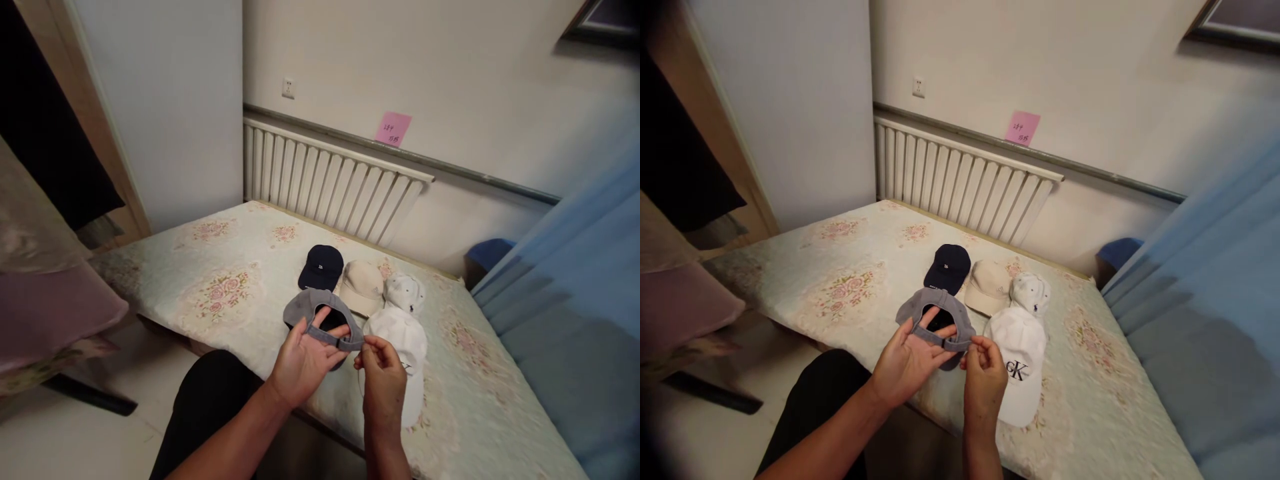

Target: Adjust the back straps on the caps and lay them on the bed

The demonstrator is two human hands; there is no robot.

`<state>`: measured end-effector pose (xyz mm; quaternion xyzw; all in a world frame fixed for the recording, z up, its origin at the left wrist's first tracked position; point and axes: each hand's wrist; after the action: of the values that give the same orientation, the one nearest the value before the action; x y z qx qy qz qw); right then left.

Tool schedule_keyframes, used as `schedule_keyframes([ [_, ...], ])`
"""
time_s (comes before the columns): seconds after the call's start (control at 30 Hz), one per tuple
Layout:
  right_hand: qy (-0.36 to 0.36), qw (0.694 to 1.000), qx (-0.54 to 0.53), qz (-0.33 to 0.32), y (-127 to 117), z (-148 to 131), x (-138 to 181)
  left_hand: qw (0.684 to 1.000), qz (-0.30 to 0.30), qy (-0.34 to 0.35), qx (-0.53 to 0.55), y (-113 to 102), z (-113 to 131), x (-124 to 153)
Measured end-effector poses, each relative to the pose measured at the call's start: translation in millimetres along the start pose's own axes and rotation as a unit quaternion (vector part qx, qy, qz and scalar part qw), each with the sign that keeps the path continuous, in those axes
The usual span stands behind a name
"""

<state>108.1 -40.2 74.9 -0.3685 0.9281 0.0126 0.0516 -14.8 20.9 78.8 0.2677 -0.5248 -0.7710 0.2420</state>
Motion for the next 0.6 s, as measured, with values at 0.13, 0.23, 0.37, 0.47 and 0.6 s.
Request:
schedule_keyframes([
  [0.13, -0.002, 1.0, -0.013, 0.001, 1, -2, -1, 1.0, 0.004, -0.007, -0.023, -1, -1, -1],
  [0.23, 0.0, 1.0, -0.009, -0.006, 2, -2, 0, 0.999, -0.001, -0.002, -0.047, -3, -1, -1],
  [0.37, 0.004, 1.0, -0.011, -0.017, 3, 0, 0, 0.991, 0.011, 0.02, -0.129, -4, -5, 3],
  [0.47, 0.003, 1.0, -0.016, -0.023, 3, 0, 1, 0.977, 0.06, 0.029, -0.203, -5, -9, 3],
  [0.6, 0.0, 0.999, -0.033, -0.031, 4, -1, 4, 0.966, 0.1, 0.046, -0.233, -6, -12, 0],
])
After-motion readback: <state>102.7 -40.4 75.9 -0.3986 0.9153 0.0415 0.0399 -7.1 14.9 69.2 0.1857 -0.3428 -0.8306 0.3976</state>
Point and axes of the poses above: each hand's wrist, its own x-axis away from the middle knuckle, its own y-axis out of the palm, z = x × y, and after that the axes turned 3 degrees about -z, right-handed
